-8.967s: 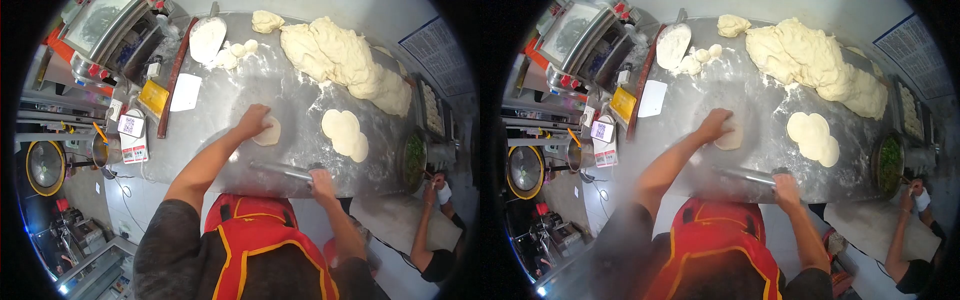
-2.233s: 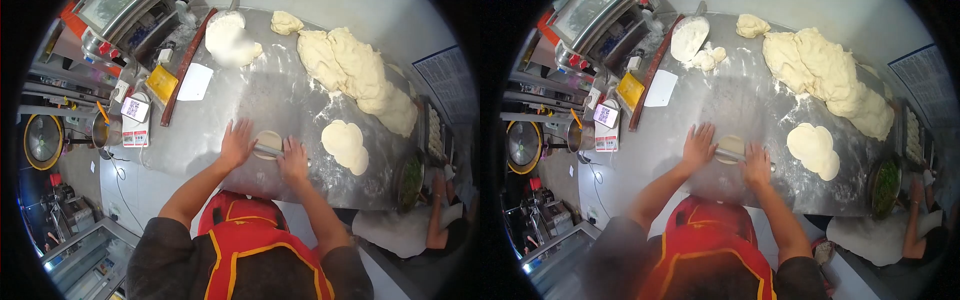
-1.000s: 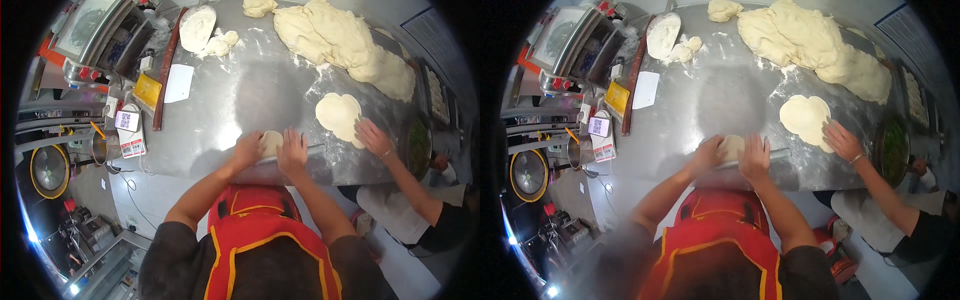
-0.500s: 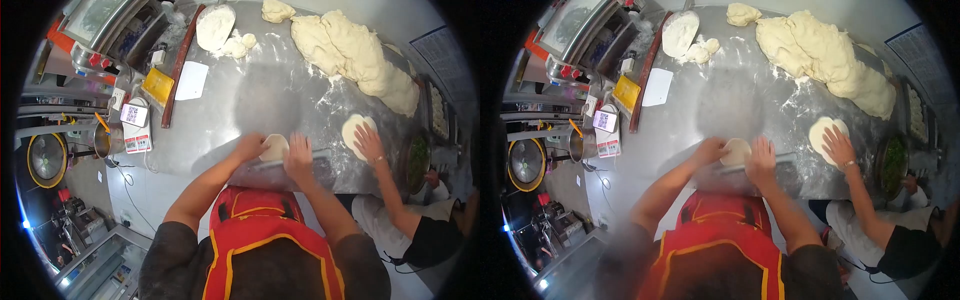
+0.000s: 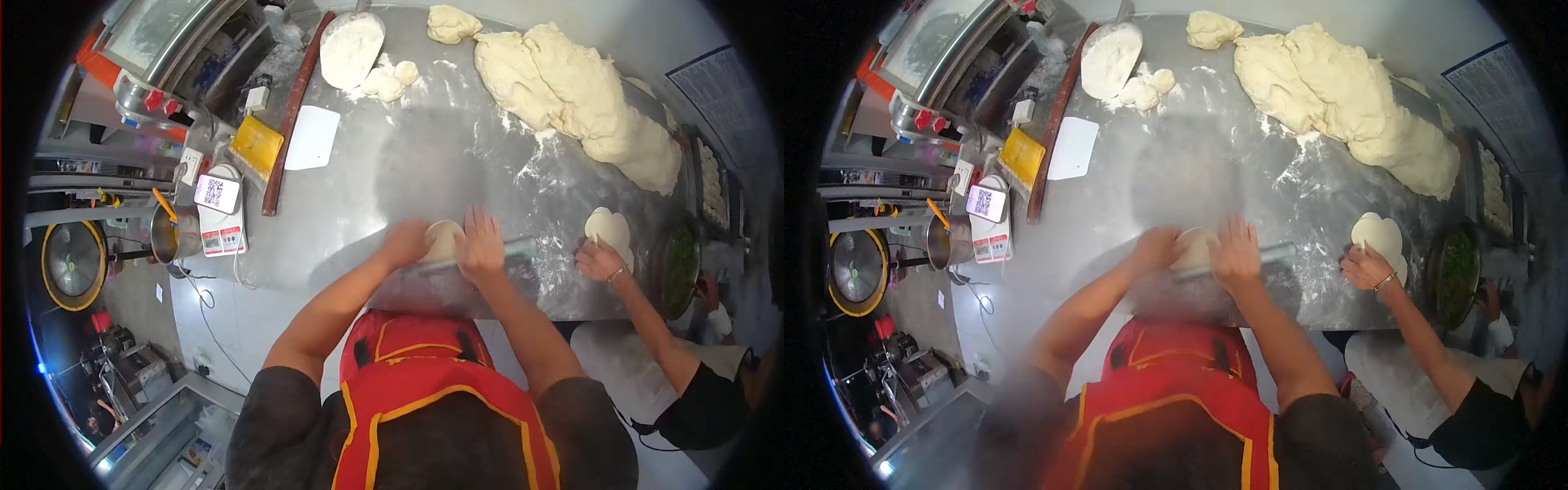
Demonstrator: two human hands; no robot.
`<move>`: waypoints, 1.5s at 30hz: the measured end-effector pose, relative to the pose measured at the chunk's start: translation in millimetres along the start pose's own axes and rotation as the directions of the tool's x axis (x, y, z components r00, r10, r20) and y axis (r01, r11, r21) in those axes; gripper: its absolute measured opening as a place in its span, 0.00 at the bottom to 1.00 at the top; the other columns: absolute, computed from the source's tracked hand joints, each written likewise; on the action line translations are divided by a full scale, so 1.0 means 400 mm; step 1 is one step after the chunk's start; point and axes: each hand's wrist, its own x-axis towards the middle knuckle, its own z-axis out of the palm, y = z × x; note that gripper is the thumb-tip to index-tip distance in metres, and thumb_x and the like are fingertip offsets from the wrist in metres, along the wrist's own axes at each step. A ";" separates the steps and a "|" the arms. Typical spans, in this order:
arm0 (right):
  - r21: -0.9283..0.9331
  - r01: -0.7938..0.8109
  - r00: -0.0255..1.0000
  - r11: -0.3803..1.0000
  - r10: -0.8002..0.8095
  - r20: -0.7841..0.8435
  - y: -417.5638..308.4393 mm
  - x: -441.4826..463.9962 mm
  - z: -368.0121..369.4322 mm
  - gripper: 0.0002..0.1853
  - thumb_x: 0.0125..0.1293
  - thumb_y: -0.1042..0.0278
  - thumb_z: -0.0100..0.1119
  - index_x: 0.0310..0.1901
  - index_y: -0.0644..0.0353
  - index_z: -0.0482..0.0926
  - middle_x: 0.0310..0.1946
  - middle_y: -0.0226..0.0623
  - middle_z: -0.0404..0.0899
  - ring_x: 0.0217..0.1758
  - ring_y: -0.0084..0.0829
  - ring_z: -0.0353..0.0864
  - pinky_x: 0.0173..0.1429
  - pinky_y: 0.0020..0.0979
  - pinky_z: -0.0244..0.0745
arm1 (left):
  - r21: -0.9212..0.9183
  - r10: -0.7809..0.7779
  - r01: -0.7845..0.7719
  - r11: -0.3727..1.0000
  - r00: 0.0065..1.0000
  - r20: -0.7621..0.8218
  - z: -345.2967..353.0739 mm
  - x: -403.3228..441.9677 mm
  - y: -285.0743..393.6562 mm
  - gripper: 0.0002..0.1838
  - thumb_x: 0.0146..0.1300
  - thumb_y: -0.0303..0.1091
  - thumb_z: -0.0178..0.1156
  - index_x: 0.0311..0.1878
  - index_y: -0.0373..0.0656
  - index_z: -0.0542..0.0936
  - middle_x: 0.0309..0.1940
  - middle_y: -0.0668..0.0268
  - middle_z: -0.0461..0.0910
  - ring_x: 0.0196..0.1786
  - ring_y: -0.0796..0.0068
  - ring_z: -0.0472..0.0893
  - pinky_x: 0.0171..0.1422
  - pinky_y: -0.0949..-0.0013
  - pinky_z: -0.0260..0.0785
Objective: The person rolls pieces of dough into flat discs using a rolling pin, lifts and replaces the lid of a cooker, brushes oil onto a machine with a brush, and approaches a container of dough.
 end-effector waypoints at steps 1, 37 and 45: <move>-0.078 0.004 1.000 0.997 -0.006 -0.015 0.015 0.080 0.027 0.27 0.68 0.59 0.51 0.63 0.70 0.67 0.66 0.57 0.65 0.69 0.52 0.64 0.71 0.51 0.56 | 0.013 0.013 -0.013 1.000 0.999 -0.046 -0.006 0.029 0.018 0.13 0.63 0.42 0.57 0.40 0.43 0.83 0.38 0.53 0.83 0.45 0.48 0.82 0.50 0.51 0.73; 0.035 0.138 0.989 0.990 -0.139 0.057 -0.005 -0.060 -0.026 0.28 0.66 0.57 0.55 0.61 0.71 0.69 0.63 0.55 0.70 0.70 0.49 0.63 0.72 0.49 0.56 | -0.083 -0.090 0.077 0.994 0.982 -0.166 -0.030 0.028 -0.033 0.18 0.63 0.46 0.56 0.42 0.41 0.84 0.41 0.51 0.83 0.46 0.48 0.81 0.51 0.53 0.73; -0.013 0.179 0.944 0.984 -0.175 -0.279 -0.004 0.155 0.081 0.29 0.64 0.59 0.58 0.61 0.72 0.69 0.63 0.56 0.69 0.69 0.48 0.66 0.70 0.50 0.58 | 0.125 -0.064 0.070 0.990 0.997 -0.049 -0.038 0.012 0.017 0.16 0.64 0.45 0.54 0.40 0.43 0.83 0.38 0.51 0.84 0.44 0.47 0.83 0.52 0.49 0.73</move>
